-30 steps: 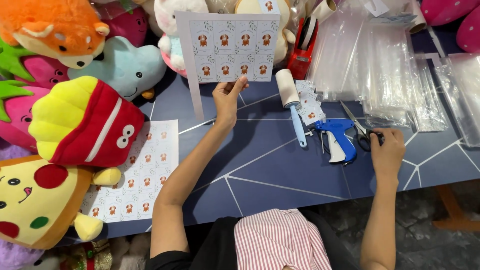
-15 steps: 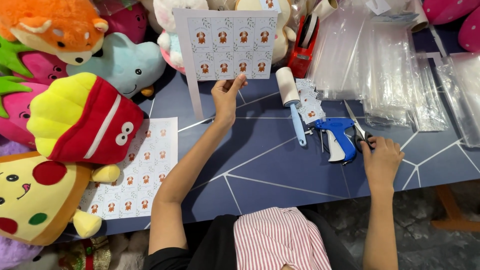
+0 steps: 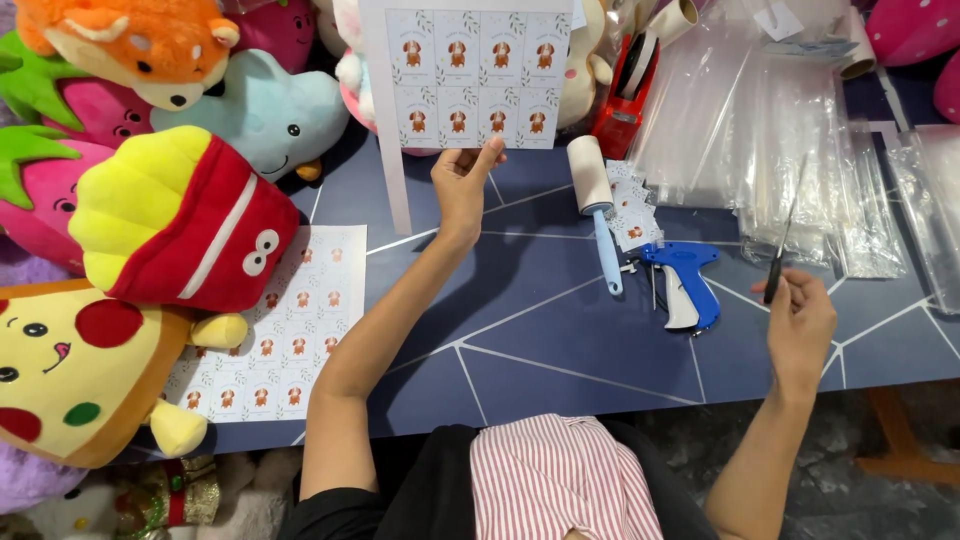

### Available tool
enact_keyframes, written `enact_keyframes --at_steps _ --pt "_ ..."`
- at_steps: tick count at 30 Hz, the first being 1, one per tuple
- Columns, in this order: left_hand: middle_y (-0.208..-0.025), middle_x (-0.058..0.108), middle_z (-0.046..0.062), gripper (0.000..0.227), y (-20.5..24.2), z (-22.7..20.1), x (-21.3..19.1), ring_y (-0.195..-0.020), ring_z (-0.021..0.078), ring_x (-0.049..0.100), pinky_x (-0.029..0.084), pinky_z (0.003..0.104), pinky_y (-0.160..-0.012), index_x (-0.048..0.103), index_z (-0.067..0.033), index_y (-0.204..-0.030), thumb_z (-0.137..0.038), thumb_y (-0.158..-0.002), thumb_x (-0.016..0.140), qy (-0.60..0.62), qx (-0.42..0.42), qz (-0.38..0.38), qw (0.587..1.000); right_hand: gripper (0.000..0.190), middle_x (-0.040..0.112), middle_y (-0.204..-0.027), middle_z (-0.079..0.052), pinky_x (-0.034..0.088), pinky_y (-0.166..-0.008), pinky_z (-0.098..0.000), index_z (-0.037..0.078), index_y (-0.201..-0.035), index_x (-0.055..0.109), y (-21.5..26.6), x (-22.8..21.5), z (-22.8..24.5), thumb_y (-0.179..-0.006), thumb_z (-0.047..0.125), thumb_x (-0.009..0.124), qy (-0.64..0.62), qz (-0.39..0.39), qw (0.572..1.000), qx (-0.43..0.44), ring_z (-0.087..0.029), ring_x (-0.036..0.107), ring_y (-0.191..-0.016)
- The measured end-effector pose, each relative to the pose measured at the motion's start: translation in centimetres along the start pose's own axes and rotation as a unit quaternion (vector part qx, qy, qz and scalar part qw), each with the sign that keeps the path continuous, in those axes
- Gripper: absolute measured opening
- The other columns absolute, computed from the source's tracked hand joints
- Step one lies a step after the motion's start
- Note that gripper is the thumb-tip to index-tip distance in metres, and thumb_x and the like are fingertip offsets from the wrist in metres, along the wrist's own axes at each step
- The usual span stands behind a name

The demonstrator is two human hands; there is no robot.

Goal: Cutting out paper labels from a sheet and attaching them to various plush toys.

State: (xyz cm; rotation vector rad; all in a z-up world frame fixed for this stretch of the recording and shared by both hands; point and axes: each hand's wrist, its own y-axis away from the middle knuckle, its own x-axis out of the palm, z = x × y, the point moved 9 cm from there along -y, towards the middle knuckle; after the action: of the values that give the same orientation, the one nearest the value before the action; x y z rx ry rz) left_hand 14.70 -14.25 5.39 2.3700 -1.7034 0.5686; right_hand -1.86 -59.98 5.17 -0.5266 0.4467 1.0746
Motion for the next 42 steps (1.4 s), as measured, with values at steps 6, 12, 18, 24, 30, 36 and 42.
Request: enact_keyframes --at_steps 6,12,18,24,30,36,42 --pt "-0.075 0.066 0.0 0.026 0.3 -1.7 0.0 -0.076 0.0077 0.064 0.051 0.024 -0.08 0.068 -0.0114 -0.084 -0.033 -0.088 0.084 -0.046 0.04 -0.021 0.998 0.034 0.07 -0.1 -0.017 0.057 -0.08 -0.0263 -0.001 -0.111 0.066 -1.5 11.1 2.8 -0.089 0.022 0.078 -0.41 0.152 0.899 -0.033 -0.022 0.071 -0.091" --pt "-0.077 0.067 0.001 0.025 -0.5 -3.4 0.7 -0.075 0.0064 0.063 0.049 0.023 -0.075 0.066 -0.0116 -0.086 -0.029 -0.087 0.085 -0.004 0.079 -0.039 0.996 0.068 0.072 -0.087 -0.005 0.051 -0.079 -0.0304 0.013 -0.107 0.071 0.9 23.2 11.0 -0.067 0.065 0.086 -0.21 0.363 0.898 -0.131 -0.017 0.067 -0.078" --pt "-0.072 0.064 -0.001 0.027 0.1 -3.2 0.7 -0.071 0.0032 0.056 0.046 0.021 -0.071 0.066 -0.011 -0.082 -0.029 -0.086 0.086 -0.009 0.074 -0.035 0.997 0.069 0.068 -0.085 0.0 0.046 -0.08 -0.0324 0.022 -0.11 0.068 1.1 28.9 14.0 -0.077 0.082 0.07 -0.183 0.32 0.913 -0.176 -0.016 0.067 -0.081" --pt "-0.067 0.064 -0.003 0.03 0.7 -3.8 0.8 -0.065 0.002 0.056 0.044 0.02 -0.061 0.067 -0.0121 -0.077 -0.035 -0.084 0.086 -0.055 0.061 -0.055 0.995 0.078 0.069 -0.091 -0.006 0.045 -0.089 -0.036 0.017 -0.106 0.065 0.4 29.7 18.5 -0.076 0.088 0.065 -0.23 0.298 0.909 -0.181 -0.019 0.064 -0.086" --pt "-0.062 0.064 0.0 0.031 0.5 -3.6 0.6 -0.06 0.004 0.057 0.044 0.02 -0.058 0.068 -0.0121 -0.077 -0.035 -0.083 0.087 -0.09 0.088 -0.052 0.991 0.082 0.063 -0.083 -0.004 0.044 -0.087 -0.0363 0.018 -0.104 0.064 0.1 28.6 21.9 -0.073 0.094 0.06 -0.218 0.289 0.911 -0.199 -0.019 0.061 -0.084" --pt "-0.06 0.065 0.002 0.031 0.5 -4.2 0.5 -0.058 0.0054 0.06 0.045 0.021 -0.054 0.069 -0.0094 -0.074 -0.033 -0.083 0.087 -0.091 0.102 -0.05 0.989 0.082 0.066 -0.091 -0.004 0.046 -0.087 -0.0354 0.018 -0.105 0.063 -0.4 29.4 20.8 -0.074 0.094 0.058 -0.244 0.308 0.895 -0.211 -0.017 0.061 -0.091" --pt "-0.057 0.065 0.002 0.031 0.6 -4.0 0.5 -0.055 0.006 0.062 0.045 0.021 -0.051 0.069 -0.0095 -0.073 -0.033 -0.083 0.087 -0.109 0.118 -0.051 0.986 0.08 0.061 -0.086 -0.003 0.046 -0.082 -0.0351 0.018 -0.105 0.063 -0.7 28.8 21.5 -0.078 0.093 0.054 -0.238 0.307 0.894 -0.224 -0.016 0.057 -0.082"
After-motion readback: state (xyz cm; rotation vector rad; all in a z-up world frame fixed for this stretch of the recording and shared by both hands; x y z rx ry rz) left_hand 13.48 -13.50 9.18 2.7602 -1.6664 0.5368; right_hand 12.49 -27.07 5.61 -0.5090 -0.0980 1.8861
